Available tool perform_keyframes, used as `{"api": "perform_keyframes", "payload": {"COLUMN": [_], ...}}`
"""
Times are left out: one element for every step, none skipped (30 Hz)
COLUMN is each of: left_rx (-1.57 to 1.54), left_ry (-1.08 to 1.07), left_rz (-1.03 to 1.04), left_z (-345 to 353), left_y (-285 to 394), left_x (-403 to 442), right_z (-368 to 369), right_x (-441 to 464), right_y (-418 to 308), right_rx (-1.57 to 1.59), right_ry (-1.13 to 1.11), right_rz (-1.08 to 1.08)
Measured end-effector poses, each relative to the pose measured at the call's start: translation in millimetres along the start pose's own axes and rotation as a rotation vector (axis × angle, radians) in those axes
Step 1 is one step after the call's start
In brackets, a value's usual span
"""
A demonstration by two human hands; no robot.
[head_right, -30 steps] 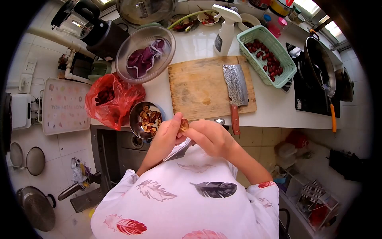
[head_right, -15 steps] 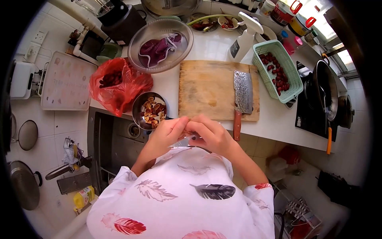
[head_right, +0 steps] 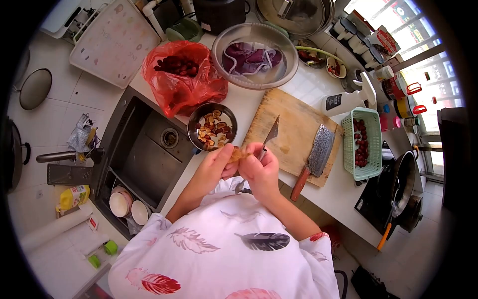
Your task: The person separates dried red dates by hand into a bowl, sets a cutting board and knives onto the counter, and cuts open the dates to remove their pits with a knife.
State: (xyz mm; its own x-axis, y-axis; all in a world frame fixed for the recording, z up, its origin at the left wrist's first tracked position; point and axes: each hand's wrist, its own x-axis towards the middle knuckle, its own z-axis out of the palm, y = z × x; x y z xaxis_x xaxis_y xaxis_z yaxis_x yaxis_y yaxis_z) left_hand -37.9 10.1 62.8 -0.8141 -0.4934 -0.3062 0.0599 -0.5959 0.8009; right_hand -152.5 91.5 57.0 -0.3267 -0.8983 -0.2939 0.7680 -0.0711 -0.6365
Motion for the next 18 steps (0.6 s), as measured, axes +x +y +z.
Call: {"api": "perform_keyframes", "payload": {"left_rx": [-0.031,-0.020,0.013,0.053,0.092,0.087,0.079,-0.001,-0.080,-0.121,-0.121,-0.154,-0.187,-0.115,-0.080,-0.065,-0.051,-0.054], "left_ry": [0.076,0.141,0.217,0.312,0.406,0.335,0.352,0.364,0.374,0.401,0.416,0.434,0.450,0.448,0.472,0.484,0.495,0.503], "left_rz": [0.054,0.117,0.176,0.159,0.141,0.171,0.181,0.183,0.185,0.151,0.156,0.088,0.022,-0.036,-0.075,-0.066,-0.059,-0.056], "left_z": [-4.8,-15.5,-24.0,-29.4,-35.1,-44.7,-48.3,-50.7,-52.4,-55.9,-59.9,-64.7,-70.8,-80.8,-84.6,-81.4,-78.7,-78.1], "left_y": [-3.0,-8.5,-11.3,-12.8,-14.3,-14.7,-16.1,-16.2,-14.6,-16.4,-20.3,-26.1,-34.1,-49.7,-59.8,-62.7,-64.4,-64.3], "left_x": [-2.2,-2.8,-4.2,-6.3,-8.4,-10.7,-11.6,-12.6,-13.3,-11.8,-9.0,-4.5,1.2,8.8,12.3,13.3,14.0,14.7], "right_z": [2.2,0.6,-1.7,0.2,2.7,6.1,10.4,15.0,27.6,43.2,56.8,59.6,65.6,75.3,82.9,85.4,87.1,91.1], "right_x": [5.1,10.1,13.5,16.0,18.4,23.4,31.3,40.1,49.7,57.2,64.7,76.5,87.6,94.8,103.0,111.8,119.2,124.2], "right_y": [1.0,-0.1,0.3,1.5,3.1,4.4,6.1,8.0,3.6,2.8,6.8,17.2,26.6,32.9,44.7,58.2,70.0,78.1], "right_rx": [0.128,0.064,0.027,-0.161,-0.347,-0.355,-0.541,-0.725,-0.907,-0.919,-0.928,-0.964,-1.001,-1.196,-1.236,-1.241,-1.246,-1.243], "right_ry": [-0.033,-0.060,-0.119,-0.119,-0.121,-0.136,-0.160,-0.185,-0.213,-0.274,-0.334,-0.397,-0.462,-0.522,-0.614,-0.650,-0.686,-0.695], "right_rz": [0.069,0.076,0.085,0.066,0.043,0.055,-0.010,-0.081,-0.061,-0.063,-0.066,-0.043,-0.022,-0.131,-0.321,-0.358,-0.394,-0.392]}}
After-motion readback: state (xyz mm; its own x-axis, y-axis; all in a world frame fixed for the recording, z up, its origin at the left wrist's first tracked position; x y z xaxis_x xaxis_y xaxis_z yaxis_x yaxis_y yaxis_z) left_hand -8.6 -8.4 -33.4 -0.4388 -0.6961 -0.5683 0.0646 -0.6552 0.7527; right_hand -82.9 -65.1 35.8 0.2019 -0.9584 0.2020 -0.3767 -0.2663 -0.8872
